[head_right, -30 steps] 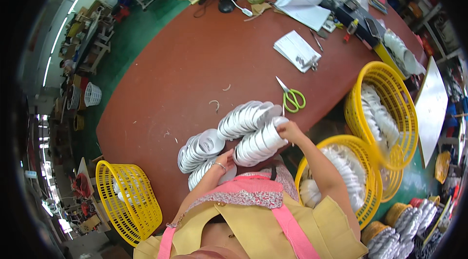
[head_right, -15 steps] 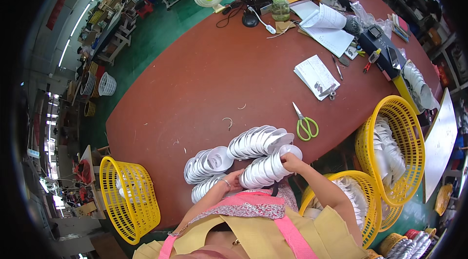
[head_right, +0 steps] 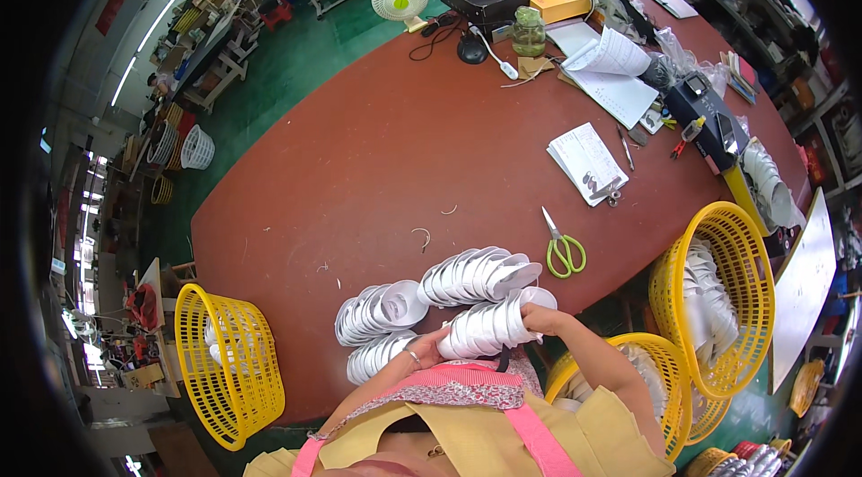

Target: Tying stacks of white shoe components together with string and placing them in baskets.

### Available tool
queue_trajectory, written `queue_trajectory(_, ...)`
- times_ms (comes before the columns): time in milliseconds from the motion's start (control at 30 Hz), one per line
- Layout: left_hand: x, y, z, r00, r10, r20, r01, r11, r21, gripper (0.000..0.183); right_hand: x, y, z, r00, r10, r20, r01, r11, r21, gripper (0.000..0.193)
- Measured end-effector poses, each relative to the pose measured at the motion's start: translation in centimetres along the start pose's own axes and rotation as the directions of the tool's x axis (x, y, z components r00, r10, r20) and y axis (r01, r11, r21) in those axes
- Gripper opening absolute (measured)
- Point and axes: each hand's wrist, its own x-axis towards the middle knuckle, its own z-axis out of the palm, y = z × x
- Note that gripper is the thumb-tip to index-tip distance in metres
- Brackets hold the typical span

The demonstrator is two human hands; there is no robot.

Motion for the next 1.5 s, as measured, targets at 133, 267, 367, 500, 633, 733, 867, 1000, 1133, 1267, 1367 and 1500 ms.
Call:
queue_trajectory(133, -0.2, -0.1, 1.7, 0.999, -0.047, 0.015, 0.046, 0.998, 0.052, 0.068, 0.2, -3.1, 1.2, 0.999, 0.008, 0.041, -0.004, 0.996, -0.088, 0.035)
queue_trajectory(267, -1.1, 0.5, 3.1, 0.994, -0.040, 0.100, 0.046, 0.997, -0.060, 0.068, 0.0, -5.7, 2.6, 0.997, 0.012, 0.078, 0.002, 0.985, -0.174, 0.035)
queue_trajectory(367, -2.6, 1.1, 4.9, 0.997, -0.036, 0.072, 0.036, 0.999, -0.003, 0.065, -0.4, -7.0, 3.9, 0.994, 0.018, 0.112, 0.010, 0.971, -0.241, 0.035)
queue_trajectory(500, -4.4, 1.1, 6.7, 0.995, -0.097, -0.028, 0.099, 0.991, 0.091, 0.056, -0.8, -7.4, 7.7, 0.986, 0.024, 0.163, 0.031, 0.944, -0.329, 0.035)
queue_trajectory(633, -5.1, 1.2, 7.9, 0.995, -0.075, -0.061, 0.086, 0.976, 0.202, 0.055, -2.2, -9.4, 7.5, 0.978, 0.036, 0.207, 0.053, 0.911, -0.410, 0.036)
queue_trajectory(733, -4.6, 0.9, 7.0, 0.995, -0.061, -0.073, 0.074, 0.981, 0.180, 0.056, -1.1, -10.8, 11.2, 0.970, 0.047, 0.240, 0.074, 0.879, -0.470, 0.036)
queue_trajectory(867, -4.4, 0.2, 7.2, 0.999, -0.023, -0.028, 0.026, 0.991, 0.134, 0.057, -2.2, -12.6, 10.9, 0.958, 0.062, 0.279, 0.102, 0.836, -0.539, 0.036)
queue_trajectory(1000, -3.6, 0.1, 7.1, 0.997, -0.081, 0.010, 0.079, 0.986, 0.147, 0.058, -3.5, -14.4, 11.1, 0.948, 0.082, 0.309, 0.126, 0.793, -0.596, 0.037)
queue_trajectory(1133, -2.8, -0.5, 5.5, 0.982, -0.189, 0.025, 0.186, 0.976, 0.110, 0.058, -4.7, -13.6, 10.7, 0.939, 0.106, 0.327, 0.143, 0.746, -0.651, 0.037)
queue_trajectory(1267, -3.8, -0.4, 5.4, 0.976, -0.204, 0.083, 0.200, 0.979, 0.044, 0.057, -7.7, -14.0, 10.2, 0.963, -0.138, 0.232, 0.180, 0.968, -0.174, 0.047)
queue_trajectory(1367, -5.4, 0.3, 7.0, 0.970, -0.209, 0.122, 0.203, 0.977, 0.062, 0.056, -8.3, -14.6, 10.2, 0.974, -0.106, 0.202, 0.163, 0.942, -0.292, 0.049)
queue_trajectory(1500, -6.4, 0.6, 8.5, 0.980, -0.191, 0.050, 0.187, 0.980, 0.066, 0.052, -8.0, -11.9, 9.2, 0.981, -0.148, 0.127, 0.171, 0.965, -0.200, 0.049)
